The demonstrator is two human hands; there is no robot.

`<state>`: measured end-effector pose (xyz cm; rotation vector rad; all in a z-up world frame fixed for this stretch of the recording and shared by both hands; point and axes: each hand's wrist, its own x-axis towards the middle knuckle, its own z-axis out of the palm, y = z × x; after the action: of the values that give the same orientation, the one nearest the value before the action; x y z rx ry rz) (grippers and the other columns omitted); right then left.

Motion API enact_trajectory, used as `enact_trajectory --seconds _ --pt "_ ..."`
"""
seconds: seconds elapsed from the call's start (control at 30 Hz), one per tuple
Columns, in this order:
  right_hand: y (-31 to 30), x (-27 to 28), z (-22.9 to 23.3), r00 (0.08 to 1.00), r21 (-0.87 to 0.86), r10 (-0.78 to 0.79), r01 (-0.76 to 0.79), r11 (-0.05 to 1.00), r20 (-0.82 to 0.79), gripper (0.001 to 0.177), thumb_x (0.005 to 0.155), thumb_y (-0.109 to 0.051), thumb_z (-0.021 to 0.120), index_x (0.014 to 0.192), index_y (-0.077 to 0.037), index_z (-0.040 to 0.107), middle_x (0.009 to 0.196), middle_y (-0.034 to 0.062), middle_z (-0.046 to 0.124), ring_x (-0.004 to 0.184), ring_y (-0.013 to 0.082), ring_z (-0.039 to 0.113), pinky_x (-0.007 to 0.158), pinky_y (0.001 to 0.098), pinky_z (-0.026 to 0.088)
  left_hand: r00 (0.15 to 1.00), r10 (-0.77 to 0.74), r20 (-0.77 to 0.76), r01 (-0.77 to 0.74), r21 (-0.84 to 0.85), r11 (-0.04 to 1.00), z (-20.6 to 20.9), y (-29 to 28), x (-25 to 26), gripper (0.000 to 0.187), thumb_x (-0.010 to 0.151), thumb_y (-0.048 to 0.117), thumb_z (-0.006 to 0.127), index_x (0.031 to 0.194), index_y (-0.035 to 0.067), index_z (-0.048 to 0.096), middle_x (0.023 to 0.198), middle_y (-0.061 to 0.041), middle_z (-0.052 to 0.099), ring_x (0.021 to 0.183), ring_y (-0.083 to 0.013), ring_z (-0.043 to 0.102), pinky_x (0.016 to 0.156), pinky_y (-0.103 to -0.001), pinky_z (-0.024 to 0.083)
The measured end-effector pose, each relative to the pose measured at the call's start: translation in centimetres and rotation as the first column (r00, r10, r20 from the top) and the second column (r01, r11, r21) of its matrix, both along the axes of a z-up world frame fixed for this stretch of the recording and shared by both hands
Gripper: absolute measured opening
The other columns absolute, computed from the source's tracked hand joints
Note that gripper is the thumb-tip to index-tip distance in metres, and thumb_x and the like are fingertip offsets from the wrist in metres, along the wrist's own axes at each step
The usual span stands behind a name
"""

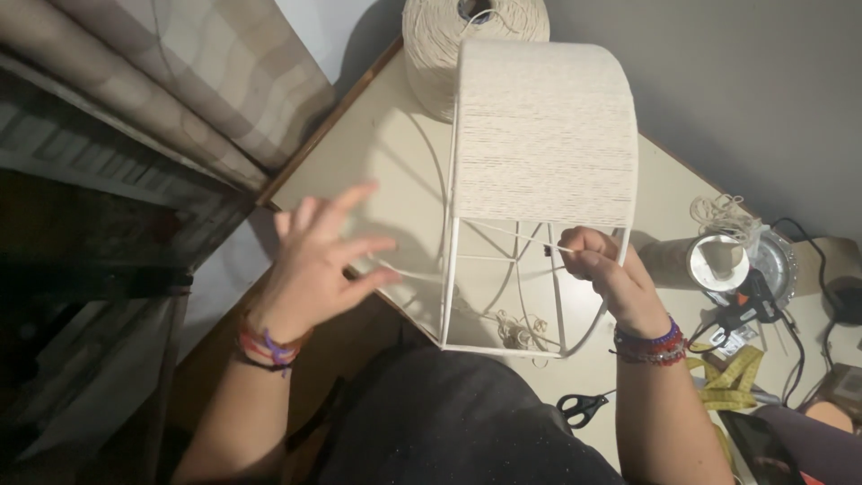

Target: Wrapping twine around a wire lampshade frame to create a decorative cover.

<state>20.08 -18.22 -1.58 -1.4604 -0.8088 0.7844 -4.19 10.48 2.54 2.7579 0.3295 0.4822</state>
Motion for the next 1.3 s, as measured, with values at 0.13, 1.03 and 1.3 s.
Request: enact_trajectory --seconds 0.13,1.03,1.3 --pt "0.0 0.0 0.2 0.999 -0.027 -0.036 0.036 0.999 0.011 0.031 0.091 -0.026 0.052 0.079 0.001 0.063 0.057 -0.0002 0.036 0.05 0.0097 0.035 0.042 0.0214 0.03 0.925 -0.135 -0.356 0.123 -0.056 0.991 0.0 -2.6 -0.4 0.06 0.075 0.079 0.065 0.104 0.028 0.079 0.159 -0.004 0.041 0.12 -0.0396 0.046 0.093 -0.053 0.032" --pt "-3.8 -2.1 1.7 0.955 0.155 -0.287 0.296 0.943 -0.08 0.03 0.102 -0.025 0.052 0.081 -0.006 0.06 0.068 0.0002 0.042 0.065 0.0079 0.034 0.06 0.0242 0.027 0.884 0.297 0.36 0.354 -0.932 0.074 -0.4 -11.4 5.3 0.017 0.107 0.011 0.046 0.109 0.015 0.029 0.095 -0.011 0.061 0.053 -0.0039 0.046 0.049 -0.016 0.036" --pt "-4.1 -1.2 4.7 0.922 0.136 -0.352 0.374 0.917 -0.161 0.03 0.111 -0.018 0.046 0.086 -0.004 0.056 0.067 -0.0005 0.042 0.062 0.0056 0.033 0.058 0.0216 0.029 0.885 0.313 0.345 0.337 -0.938 0.083 -0.8 -12.1 5.0 0.008 0.108 0.008 0.041 0.102 0.012 0.039 0.09 -0.012 0.06 0.049 -0.0032 0.037 0.046 -0.017 0.03"
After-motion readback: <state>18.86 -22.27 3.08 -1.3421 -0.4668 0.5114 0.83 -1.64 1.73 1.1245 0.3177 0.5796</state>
